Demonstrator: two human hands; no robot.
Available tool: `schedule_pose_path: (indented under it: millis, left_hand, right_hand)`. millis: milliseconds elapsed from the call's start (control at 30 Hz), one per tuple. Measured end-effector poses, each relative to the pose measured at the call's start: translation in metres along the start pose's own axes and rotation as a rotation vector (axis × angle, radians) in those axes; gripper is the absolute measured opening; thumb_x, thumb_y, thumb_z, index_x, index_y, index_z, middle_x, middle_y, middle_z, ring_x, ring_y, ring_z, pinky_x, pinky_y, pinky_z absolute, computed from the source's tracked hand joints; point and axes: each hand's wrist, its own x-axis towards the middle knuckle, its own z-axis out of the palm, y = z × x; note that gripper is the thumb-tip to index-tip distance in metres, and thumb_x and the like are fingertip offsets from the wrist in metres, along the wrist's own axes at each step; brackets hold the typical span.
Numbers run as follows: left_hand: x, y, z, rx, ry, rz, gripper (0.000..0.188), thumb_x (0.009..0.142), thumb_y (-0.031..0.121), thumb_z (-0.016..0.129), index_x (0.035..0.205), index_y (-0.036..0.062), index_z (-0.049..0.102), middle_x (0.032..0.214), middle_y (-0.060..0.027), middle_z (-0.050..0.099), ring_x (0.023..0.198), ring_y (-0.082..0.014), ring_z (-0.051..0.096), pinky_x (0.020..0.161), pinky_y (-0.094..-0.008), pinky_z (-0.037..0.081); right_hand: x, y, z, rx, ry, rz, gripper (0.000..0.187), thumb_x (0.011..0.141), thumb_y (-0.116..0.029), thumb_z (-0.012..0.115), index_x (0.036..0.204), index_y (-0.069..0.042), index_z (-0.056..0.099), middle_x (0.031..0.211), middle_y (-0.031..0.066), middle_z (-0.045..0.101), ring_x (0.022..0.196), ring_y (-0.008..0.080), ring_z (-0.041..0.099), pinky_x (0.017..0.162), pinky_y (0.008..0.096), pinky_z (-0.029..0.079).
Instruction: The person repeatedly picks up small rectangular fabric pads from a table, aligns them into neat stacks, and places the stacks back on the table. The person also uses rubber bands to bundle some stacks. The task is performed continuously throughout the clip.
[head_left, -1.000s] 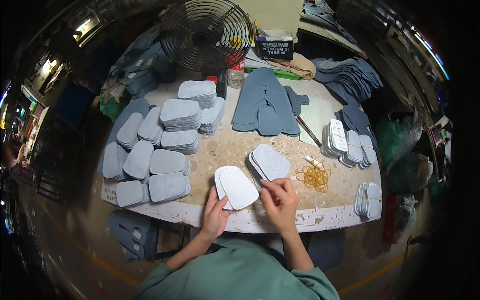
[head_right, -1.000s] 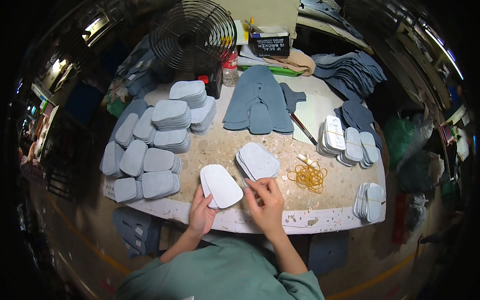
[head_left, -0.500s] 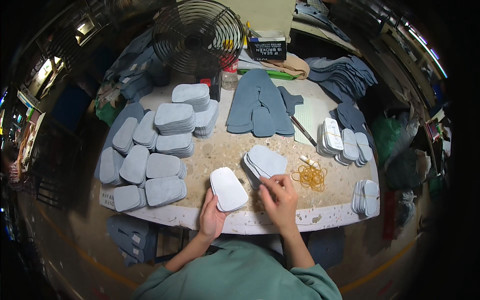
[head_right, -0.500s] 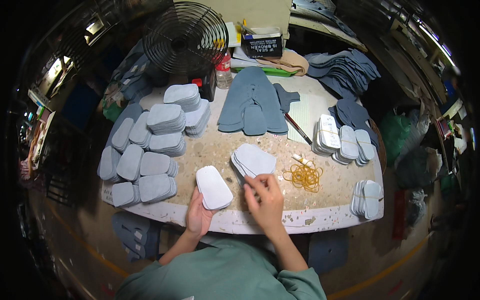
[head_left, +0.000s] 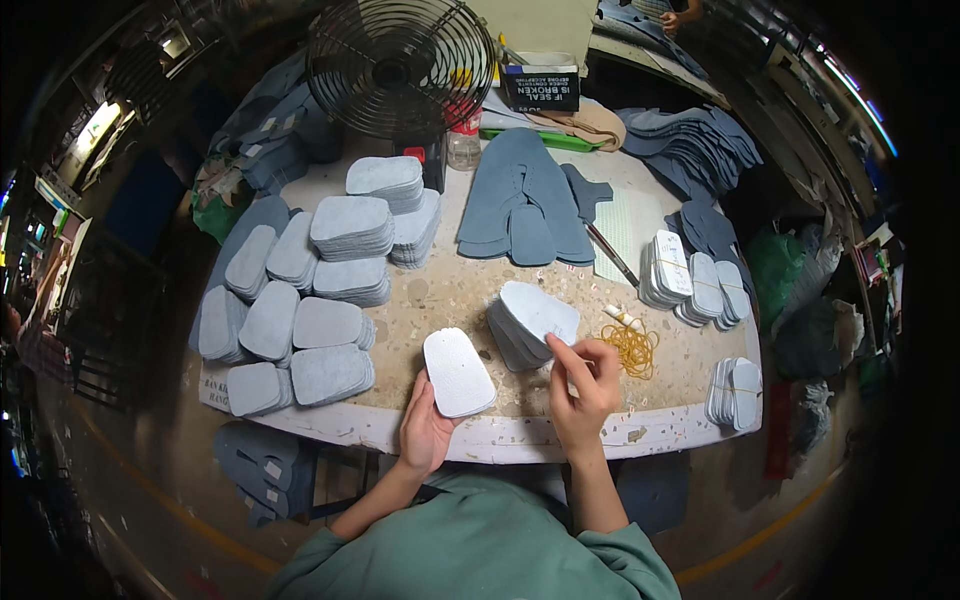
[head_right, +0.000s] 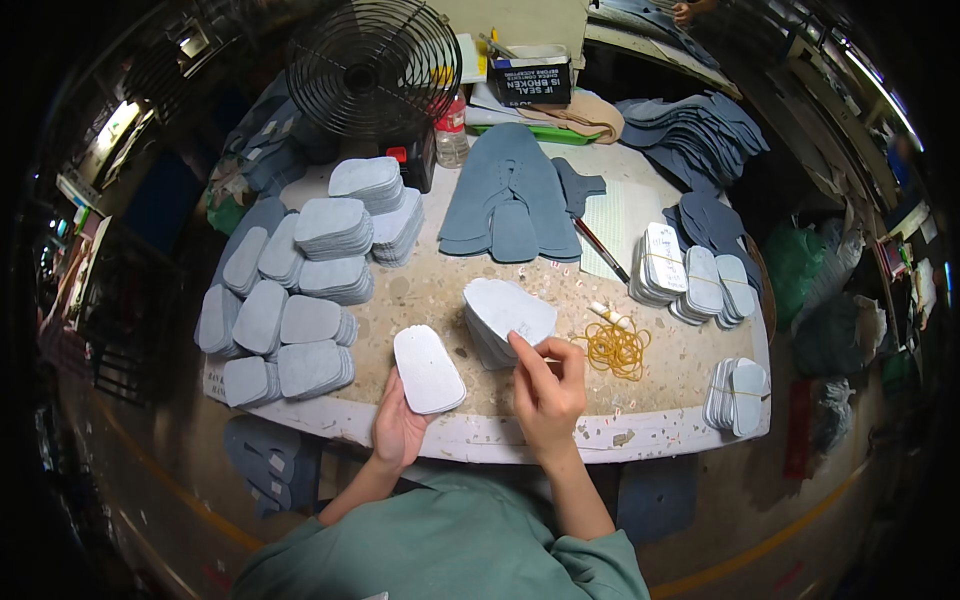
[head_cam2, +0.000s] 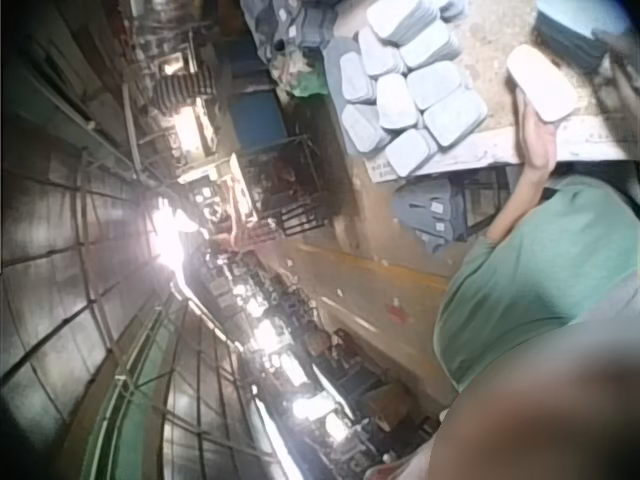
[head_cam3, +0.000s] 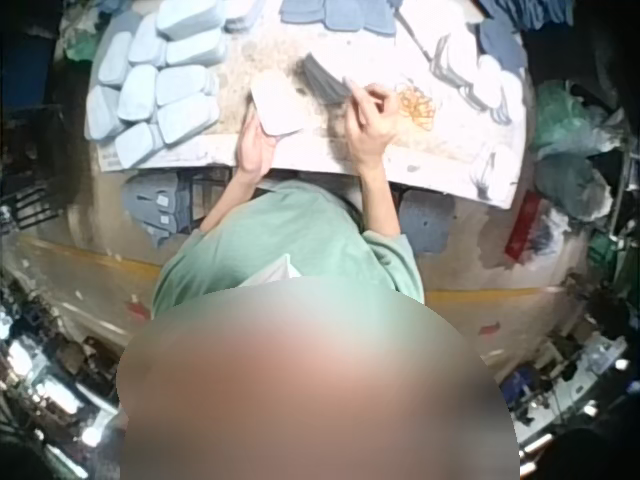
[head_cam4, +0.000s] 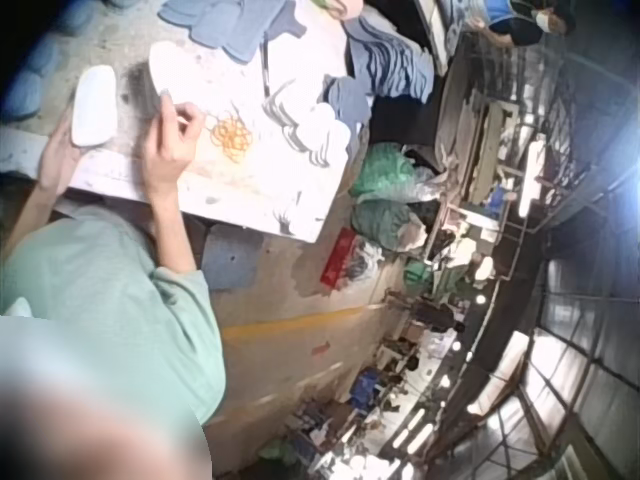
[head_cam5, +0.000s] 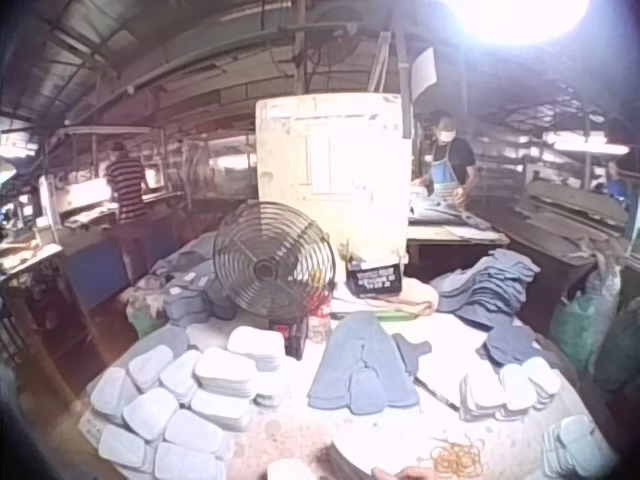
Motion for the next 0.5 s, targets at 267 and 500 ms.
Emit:
schedule_pose_path:
  millis: [267, 500]
  left_hand:
    - [0.0, 0.001, 0.004, 0.185, -0.005, -0.008, 0.049, 0.102, 0.015, 0.036, 0.148, 0.0052, 0.022, 0.142, -0.0134, 0.043, 0.129, -0.0253, 0.048, 0.106, -0.0432, 0.042]
    - [0.001, 0.001, 0.0, -0.03, -0.003, -0.029, 0.051, 0.102, 0.016, 0.033, 0.15, 0.0049, 0.02, 0.144, -0.0152, 0.041, 0.13, -0.0251, 0.048, 0.105, -0.042, 0.044]
  right_hand:
    - [-0.026, -0.02, 0.011, 0.425, -0.364, 0.386, 0.029, 0.08, -0.002, 0.071, 0.109, -0.004, 0.071, 0.085, 0.0023, 0.055, 0.062, 0.0063, 0.051, 0.053, 0.0199, 0.042]
    - [-0.006, -0.007, -0.002, 0.082, 0.031, -0.028, 0.036, 0.075, 0.006, 0.068, 0.107, -0.007, 0.073, 0.087, 0.0037, 0.054, 0.063, 0.0112, 0.052, 0.053, 0.0225, 0.042]
